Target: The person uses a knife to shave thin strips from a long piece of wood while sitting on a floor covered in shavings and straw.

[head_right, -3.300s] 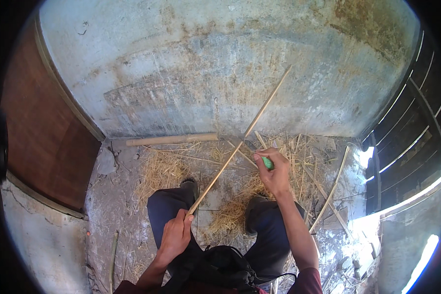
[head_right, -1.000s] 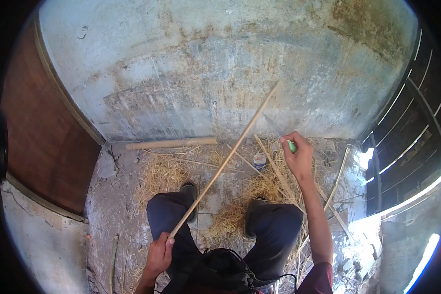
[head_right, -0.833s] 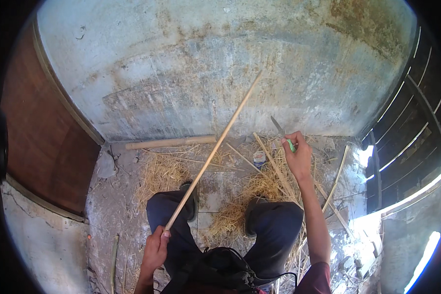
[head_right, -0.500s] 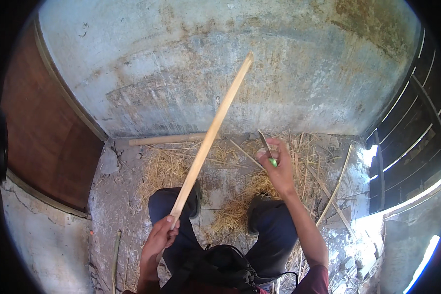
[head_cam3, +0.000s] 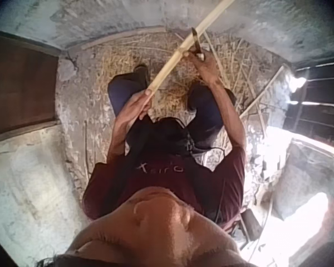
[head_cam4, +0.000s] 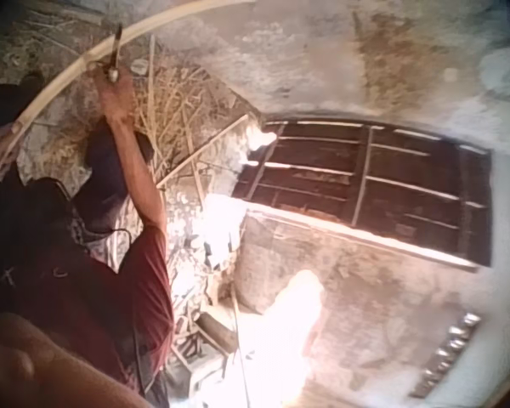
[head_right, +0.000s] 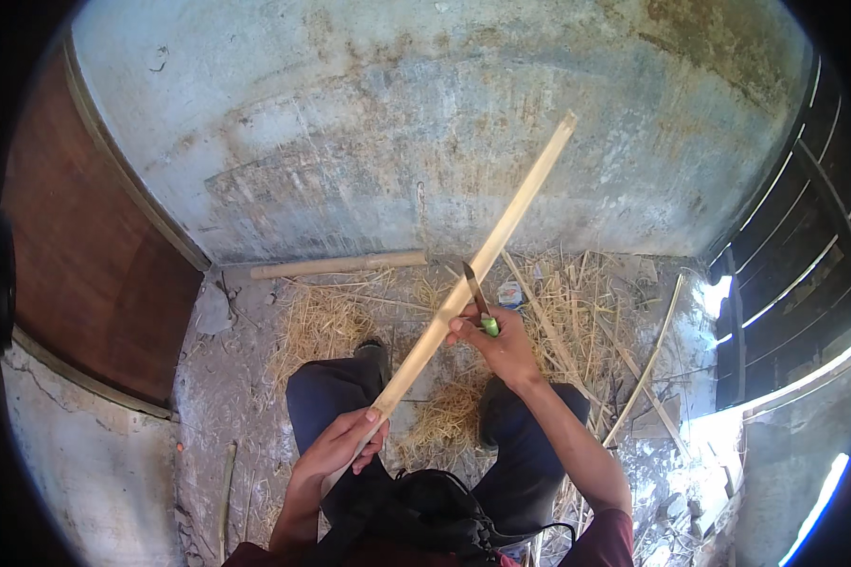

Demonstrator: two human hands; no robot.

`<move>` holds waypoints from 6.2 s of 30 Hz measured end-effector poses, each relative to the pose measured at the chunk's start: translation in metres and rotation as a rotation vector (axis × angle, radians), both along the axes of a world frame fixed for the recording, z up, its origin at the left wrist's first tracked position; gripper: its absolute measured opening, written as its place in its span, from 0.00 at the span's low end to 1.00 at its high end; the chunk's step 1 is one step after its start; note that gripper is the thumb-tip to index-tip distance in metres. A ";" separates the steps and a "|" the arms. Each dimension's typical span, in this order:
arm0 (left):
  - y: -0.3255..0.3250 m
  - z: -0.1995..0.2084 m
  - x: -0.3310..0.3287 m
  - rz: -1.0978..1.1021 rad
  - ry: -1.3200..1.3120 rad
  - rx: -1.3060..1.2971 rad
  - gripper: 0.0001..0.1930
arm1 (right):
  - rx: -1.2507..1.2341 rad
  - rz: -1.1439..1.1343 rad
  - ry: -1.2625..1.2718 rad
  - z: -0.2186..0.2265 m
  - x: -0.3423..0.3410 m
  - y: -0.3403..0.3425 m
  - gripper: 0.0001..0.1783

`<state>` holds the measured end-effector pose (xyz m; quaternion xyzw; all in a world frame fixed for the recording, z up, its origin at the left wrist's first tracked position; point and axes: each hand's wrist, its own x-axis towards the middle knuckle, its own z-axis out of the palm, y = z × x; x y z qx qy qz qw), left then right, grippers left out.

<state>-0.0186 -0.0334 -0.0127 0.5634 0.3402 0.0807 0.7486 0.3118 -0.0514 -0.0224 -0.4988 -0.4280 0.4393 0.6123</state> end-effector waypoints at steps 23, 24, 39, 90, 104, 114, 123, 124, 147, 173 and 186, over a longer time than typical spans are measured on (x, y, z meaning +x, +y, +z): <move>0.008 0.011 0.045 0.223 0.103 0.657 0.16 | -0.019 -0.142 -0.219 0.006 0.000 -0.006 0.15; 0.009 0.011 0.045 0.228 0.142 0.613 0.16 | -0.007 -0.174 -0.329 0.007 0.000 -0.008 0.18; 0.013 0.030 0.055 0.296 0.032 0.819 0.17 | 0.442 -0.221 -0.938 0.004 -0.026 -0.023 0.21; 0.012 0.049 0.062 0.502 0.000 0.910 0.21 | 0.629 -0.099 -0.928 0.000 -0.037 -0.020 0.20; 0.012 0.051 0.061 0.581 0.054 0.912 0.14 | 0.648 -0.138 -1.051 0.003 -0.044 -0.020 0.16; 0.011 0.051 0.070 0.669 0.005 0.926 0.12 | 0.638 -0.174 -1.028 0.006 -0.045 -0.023 0.15; 0.011 0.057 0.074 0.679 0.065 0.932 0.12 | 0.650 -0.245 -1.086 0.007 -0.048 -0.024 0.16; 0.011 0.056 0.074 0.679 0.065 0.932 0.12 | 0.650 -0.245 -1.086 0.006 -0.049 -0.023 0.16; 0.010 0.046 0.069 0.648 0.040 0.928 0.10 | 0.667 -0.253 -1.030 0.010 -0.045 -0.022 0.15; 0.015 0.048 0.072 0.701 0.107 1.008 0.17 | 0.655 -0.344 -1.107 0.005 -0.046 -0.022 0.16; 0.016 0.043 0.074 0.695 0.076 1.031 0.14 | 0.647 -0.361 -1.090 0.010 -0.045 -0.022 0.15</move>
